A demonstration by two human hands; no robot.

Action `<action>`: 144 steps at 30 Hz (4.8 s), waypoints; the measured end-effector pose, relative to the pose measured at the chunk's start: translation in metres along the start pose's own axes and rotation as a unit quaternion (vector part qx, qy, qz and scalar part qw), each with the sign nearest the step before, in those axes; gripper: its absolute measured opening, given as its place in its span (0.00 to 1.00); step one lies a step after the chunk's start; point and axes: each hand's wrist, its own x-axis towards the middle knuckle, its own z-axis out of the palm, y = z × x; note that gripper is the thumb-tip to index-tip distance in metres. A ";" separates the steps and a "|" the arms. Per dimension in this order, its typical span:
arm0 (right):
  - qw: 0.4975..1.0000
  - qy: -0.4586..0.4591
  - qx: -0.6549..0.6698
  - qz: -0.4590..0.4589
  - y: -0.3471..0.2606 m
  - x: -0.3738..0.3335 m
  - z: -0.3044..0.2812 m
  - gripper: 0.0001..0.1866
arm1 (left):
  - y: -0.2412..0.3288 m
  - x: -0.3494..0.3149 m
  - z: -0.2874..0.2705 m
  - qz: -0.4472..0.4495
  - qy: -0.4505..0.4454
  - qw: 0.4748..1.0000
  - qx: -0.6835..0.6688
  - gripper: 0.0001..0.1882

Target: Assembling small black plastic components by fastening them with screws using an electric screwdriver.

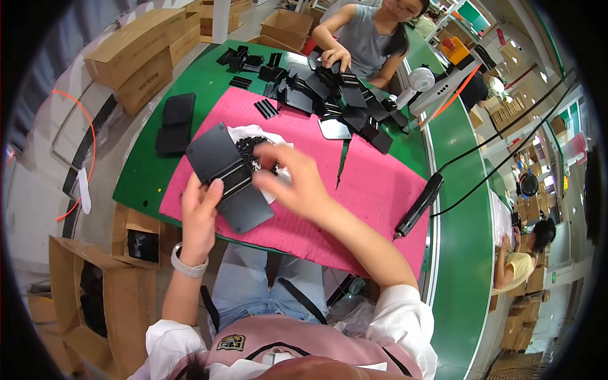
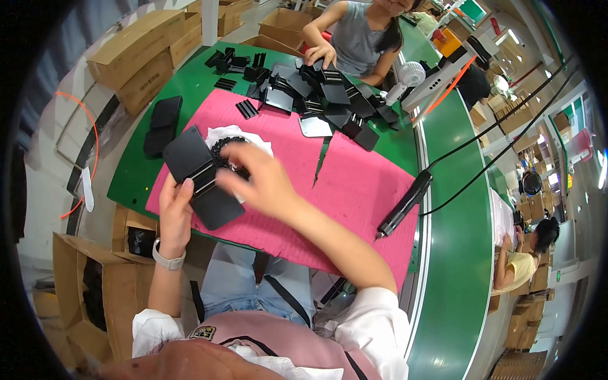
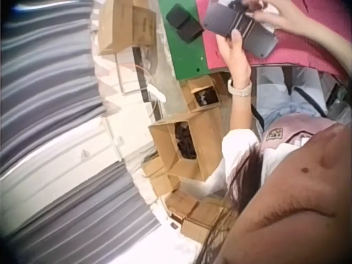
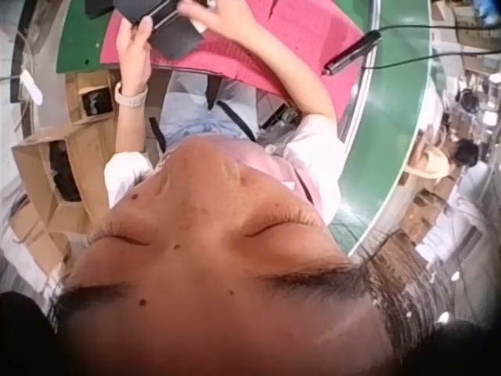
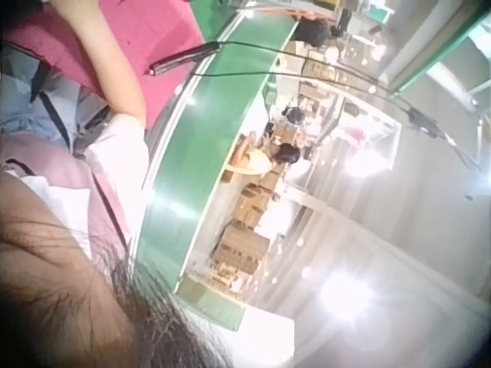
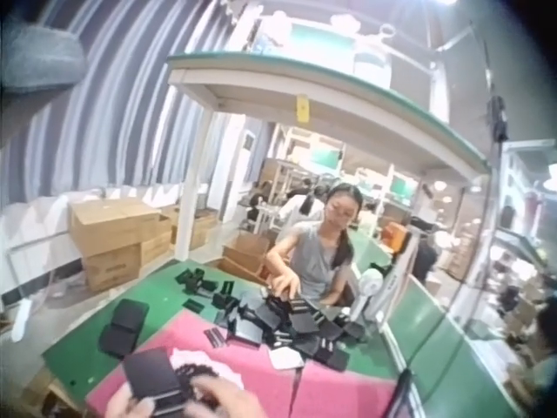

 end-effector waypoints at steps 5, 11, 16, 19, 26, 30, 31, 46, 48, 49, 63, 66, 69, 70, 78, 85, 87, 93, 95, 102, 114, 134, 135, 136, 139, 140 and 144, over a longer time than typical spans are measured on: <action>0.921 0.006 -0.386 0.063 0.093 0.078 0.025 0.16 | 0.003 -0.018 -0.010 -0.017 -0.027 0.999 0.012 0.22; 0.886 0.001 -0.463 0.029 0.130 0.101 0.039 0.07 | 0.008 -0.028 -0.021 -0.035 -0.009 0.999 0.015 0.23; 0.860 0.010 -0.511 0.000 0.134 0.099 0.035 0.07 | 0.008 -0.024 -0.010 -0.034 -0.004 0.999 -0.005 0.22; 0.962 0.148 -0.215 0.083 0.129 0.086 0.008 0.10 | 0.002 -0.021 -0.005 -0.040 -0.014 0.999 -0.013 0.20; 0.954 -0.103 0.214 0.183 -0.011 -0.018 -0.064 0.12 | -0.014 -0.009 0.023 -0.106 -0.076 0.991 -0.041 0.22; 0.981 -0.077 0.098 0.146 -0.023 -0.044 -0.058 0.09 | -0.027 -0.010 0.041 -0.105 -0.111 0.988 -0.033 0.24; 0.988 -0.059 0.078 0.120 -0.019 -0.048 -0.060 0.09 | -0.030 -0.010 0.045 -0.100 -0.119 0.987 -0.027 0.25; 0.981 0.084 -0.108 0.134 -0.005 -0.084 -0.056 0.13 | -0.055 0.005 0.070 -0.122 -0.220 0.929 0.272 0.15; 0.969 0.109 -0.164 0.148 -0.009 -0.089 -0.073 0.11 | -0.046 0.010 0.084 0.022 -0.199 0.854 0.480 0.14; 0.961 0.122 -0.191 0.158 -0.011 -0.091 -0.078 0.10 | -0.047 0.011 0.079 0.132 -0.167 0.805 0.553 0.13; 0.620 0.213 -0.677 0.336 0.027 -0.153 -0.180 0.30 | -0.030 0.068 0.027 0.214 -0.028 0.632 0.744 0.07; 0.602 0.206 -0.668 0.386 0.034 -0.156 -0.190 0.35 | -0.032 0.069 0.033 0.223 -0.032 0.651 0.725 0.06; 0.605 0.182 -0.585 0.509 0.036 -0.155 -0.193 0.42 | -0.034 0.070 0.033 0.263 -0.019 0.664 0.700 0.06; 0.601 0.183 -0.587 0.511 0.042 -0.159 -0.197 0.42 | -0.035 0.071 0.032 0.264 -0.023 0.666 0.698 0.06; 0.802 0.284 -0.319 0.416 0.077 -0.181 -0.222 0.26 | -0.036 0.071 0.027 0.295 -0.035 0.695 0.655 0.06; 0.862 0.351 0.190 0.313 -0.011 -0.100 -0.178 0.26 | -0.034 0.066 0.030 0.270 -0.029 0.751 0.601 0.05; 0.870 0.318 0.328 0.187 -0.028 -0.085 -0.175 0.27 | -0.029 0.052 0.053 0.190 -0.063 0.864 0.463 0.04; 0.843 0.172 0.504 -0.069 -0.056 -0.045 -0.133 0.26 | -0.031 0.003 0.080 -0.152 -0.232 0.953 0.120 0.12; 0.839 0.171 0.509 -0.089 -0.060 -0.039 -0.122 0.26 | -0.032 -0.007 0.083 -0.160 -0.244 0.953 0.081 0.11; 0.846 0.165 0.497 -0.098 -0.054 -0.042 -0.108 0.25 | -0.029 -0.011 0.082 -0.160 -0.246 0.953 0.074 0.08; 0.850 0.248 0.464 0.005 -0.056 -0.040 -0.092 0.22 | -0.040 -0.010 0.072 -0.020 -0.258 0.958 0.123 0.06; 0.935 0.206 0.285 0.036 -0.025 -0.044 -0.091 0.20 | -0.052 0.000 0.076 0.068 -0.118 0.898 0.418 0.06; 0.939 0.200 0.277 0.032 -0.024 -0.045 -0.090 0.19 | -0.053 -0.001 0.076 0.058 -0.124 0.905 0.403 0.05; 0.939 0.199 0.279 0.032 -0.024 -0.044 -0.089 0.19 | -0.053 -0.001 0.076 0.049 -0.129 0.911 0.389 0.05; 0.951 0.155 0.269 0.008 -0.023 -0.041 -0.084 0.18 | -0.068 -0.002 0.071 0.004 -0.106 0.952 0.288 0.05; 0.953 0.144 0.265 0.016 -0.024 -0.039 -0.083 0.17 | -0.069 -0.001 0.070 0.003 -0.107 0.952 0.288 0.05; 0.947 0.146 0.279 0.056 -0.022 -0.034 -0.087 0.17 | -0.065 0.000 0.073 0.037 -0.108 0.945 0.307 0.05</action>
